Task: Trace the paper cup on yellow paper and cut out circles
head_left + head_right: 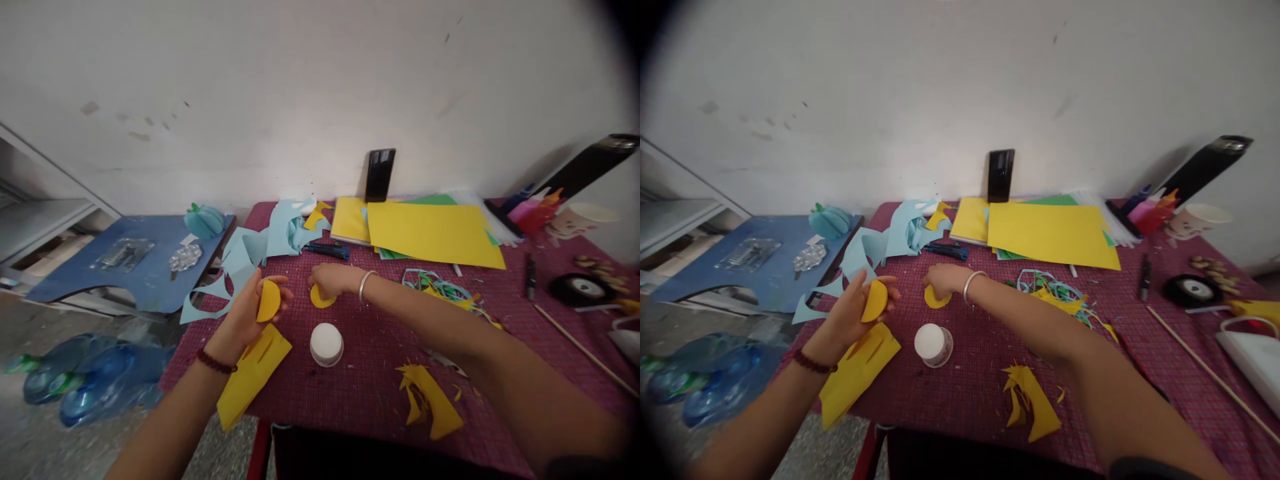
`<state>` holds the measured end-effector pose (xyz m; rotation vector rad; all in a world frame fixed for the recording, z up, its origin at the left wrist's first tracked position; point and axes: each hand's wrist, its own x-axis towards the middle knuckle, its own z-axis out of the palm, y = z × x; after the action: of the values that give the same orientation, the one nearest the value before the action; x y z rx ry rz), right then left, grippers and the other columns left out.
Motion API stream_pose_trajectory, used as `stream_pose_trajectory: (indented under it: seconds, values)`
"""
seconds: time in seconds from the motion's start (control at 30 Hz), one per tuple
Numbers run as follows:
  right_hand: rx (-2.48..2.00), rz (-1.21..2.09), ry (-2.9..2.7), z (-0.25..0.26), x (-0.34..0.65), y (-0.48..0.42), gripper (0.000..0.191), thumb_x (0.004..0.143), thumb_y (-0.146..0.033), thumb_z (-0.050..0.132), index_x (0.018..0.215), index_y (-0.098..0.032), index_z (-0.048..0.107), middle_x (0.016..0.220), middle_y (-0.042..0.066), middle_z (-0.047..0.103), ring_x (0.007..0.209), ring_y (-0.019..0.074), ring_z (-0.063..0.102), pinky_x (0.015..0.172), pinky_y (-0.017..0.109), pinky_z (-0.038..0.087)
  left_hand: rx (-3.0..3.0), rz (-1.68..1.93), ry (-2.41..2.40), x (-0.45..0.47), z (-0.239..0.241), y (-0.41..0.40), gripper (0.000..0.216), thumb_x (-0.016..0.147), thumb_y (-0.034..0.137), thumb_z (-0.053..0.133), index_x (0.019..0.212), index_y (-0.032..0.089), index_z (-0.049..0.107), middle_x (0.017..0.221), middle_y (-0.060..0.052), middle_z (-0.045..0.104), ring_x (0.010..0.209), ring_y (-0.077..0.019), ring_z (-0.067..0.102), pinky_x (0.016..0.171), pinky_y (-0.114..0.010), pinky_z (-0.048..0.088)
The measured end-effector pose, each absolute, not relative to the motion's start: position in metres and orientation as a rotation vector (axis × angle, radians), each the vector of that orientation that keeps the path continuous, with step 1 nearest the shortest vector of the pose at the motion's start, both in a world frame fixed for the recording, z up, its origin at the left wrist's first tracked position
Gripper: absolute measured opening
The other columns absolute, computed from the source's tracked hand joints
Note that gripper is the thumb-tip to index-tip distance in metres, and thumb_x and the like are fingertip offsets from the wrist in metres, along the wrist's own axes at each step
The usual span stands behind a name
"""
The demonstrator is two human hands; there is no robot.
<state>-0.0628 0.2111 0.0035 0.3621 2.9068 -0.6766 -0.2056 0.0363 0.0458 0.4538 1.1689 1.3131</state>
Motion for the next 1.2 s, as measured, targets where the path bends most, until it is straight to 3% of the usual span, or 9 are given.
stream_pose_trajectory:
  seconds: [0.1, 0.2, 0.33, 0.5, 0.6, 0.73, 0.87, 1.03, 1.2]
  values:
    - [0.413, -0.886, 2.856, 0.009, -0.06, 0.22, 0.018, 0.059, -0.008, 0.071, 0.076, -0.014, 0.067, 0.078, 0.004, 0.067, 0.082, 0.0223, 0.062, 0.069, 0.027, 0.045, 0.448, 1.315, 1.205, -0.21, 0.043, 0.031, 0.04, 0.082, 0.052, 0.055, 0.096, 0.014, 0.06, 0.074, -0.007, 0.067, 0.056, -0.0139, 0.059, 0.044, -0.022, 0.043]
    - [0.5, -1.156, 2.821, 0.021, -0.049, 0.226, 0.012, 0.07, -0.014, 0.065, 0.082, -0.014, 0.063, 0.078, 0.002, 0.066, 0.073, 0.0167, 0.062, 0.061, 0.023, 0.045, 0.478, 1.332, 1.303, -0.205, 0.043, 0.031, 0.033, 0.073, 0.037, 0.069, 0.096, 0.015, 0.06, 0.075, -0.004, 0.067, 0.057, -0.0114, 0.059, 0.045, -0.019, 0.043]
    - [0.584, -1.549, 2.736, 0.043, -0.033, 0.217, 0.019, 0.082, -0.026, 0.057, 0.097, -0.014, 0.056, 0.079, 0.001, 0.065, 0.062, 0.0121, 0.061, 0.049, 0.02, 0.046, 0.563, 1.384, 1.308, -0.182, 0.049, 0.042, 0.035, 0.067, 0.032, 0.074, 0.094, 0.016, 0.058, 0.073, -0.002, 0.065, 0.054, -0.0102, 0.058, 0.041, -0.017, 0.037]
    - [0.604, -1.915, 2.638, 0.063, -0.013, 0.192, 0.024, 0.081, -0.034, 0.059, 0.093, -0.015, 0.052, 0.075, 0.0, 0.06, 0.056, 0.0102, 0.058, 0.042, 0.018, 0.045, 0.656, 1.443, 1.276, -0.15, 0.056, 0.059, 0.037, 0.062, 0.026, 0.077, 0.09, 0.018, 0.055, 0.059, 0.004, 0.058, 0.045, -0.0083, 0.051, 0.038, -0.017, 0.031]
    - [0.579, -2.099, 2.578, 0.069, 0.001, 0.182, 0.03, 0.08, -0.037, 0.06, 0.101, -0.017, 0.051, 0.081, 0.0, 0.062, 0.054, 0.009, 0.059, 0.044, 0.019, 0.048, 0.64, 1.509, 1.282, -0.138, 0.056, 0.063, 0.034, 0.061, 0.022, 0.074, 0.087, 0.019, 0.053, 0.057, 0.007, 0.057, 0.044, -0.0067, 0.05, 0.039, -0.016, 0.031]
    - [0.636, -2.28, 2.574, 0.067, 0.019, 0.174, 0.034, 0.081, -0.038, 0.059, 0.108, -0.019, 0.052, 0.088, 0.0, 0.063, 0.052, 0.0065, 0.056, 0.045, 0.019, 0.049, 0.601, 1.53, 1.263, -0.124, 0.061, 0.065, 0.032, 0.064, 0.03, 0.072, 0.086, 0.02, 0.051, 0.055, 0.006, 0.056, 0.043, -0.0078, 0.05, 0.038, -0.017, 0.03]
    - [0.801, -2.368, 2.64, 0.061, 0.029, 0.17, 0.029, 0.082, -0.042, 0.058, 0.096, -0.017, 0.056, 0.076, -0.002, 0.059, 0.049, 0.0065, 0.052, 0.039, 0.017, 0.045, 0.616, 1.491, 1.209, -0.11, 0.072, 0.066, 0.035, 0.069, 0.047, 0.068, 0.085, 0.019, 0.052, 0.054, 0.003, 0.056, 0.042, -0.0098, 0.05, 0.035, -0.018, 0.029]
    - [0.911, -2.426, 2.648, 0.062, 0.038, 0.165, 0.03, 0.085, -0.046, 0.055, 0.089, -0.017, 0.053, 0.064, -0.005, 0.054, 0.042, 0.0062, 0.046, 0.032, 0.015, 0.037, 0.657, 1.492, 1.265, -0.094, 0.081, 0.068, 0.043, 0.055, 0.027, 0.078, 0.088, 0.021, 0.05, 0.053, 0.007, 0.057, 0.04, -0.0084, 0.048, 0.035, -0.016, 0.028]
    - [0.752, -2.61, 2.489, 0.069, 0.052, 0.16, 0.039, 0.085, -0.046, 0.054, 0.113, -0.02, 0.049, 0.074, -0.003, 0.059, 0.045, 0.0063, 0.05, 0.038, 0.017, 0.041, 0.659, 1.507, 1.288, -0.088, 0.08, 0.073, 0.035, 0.06, 0.028, 0.073, 0.084, 0.021, 0.049, 0.048, 0.007, 0.054, 0.037, -0.0084, 0.046, 0.035, -0.017, 0.027]
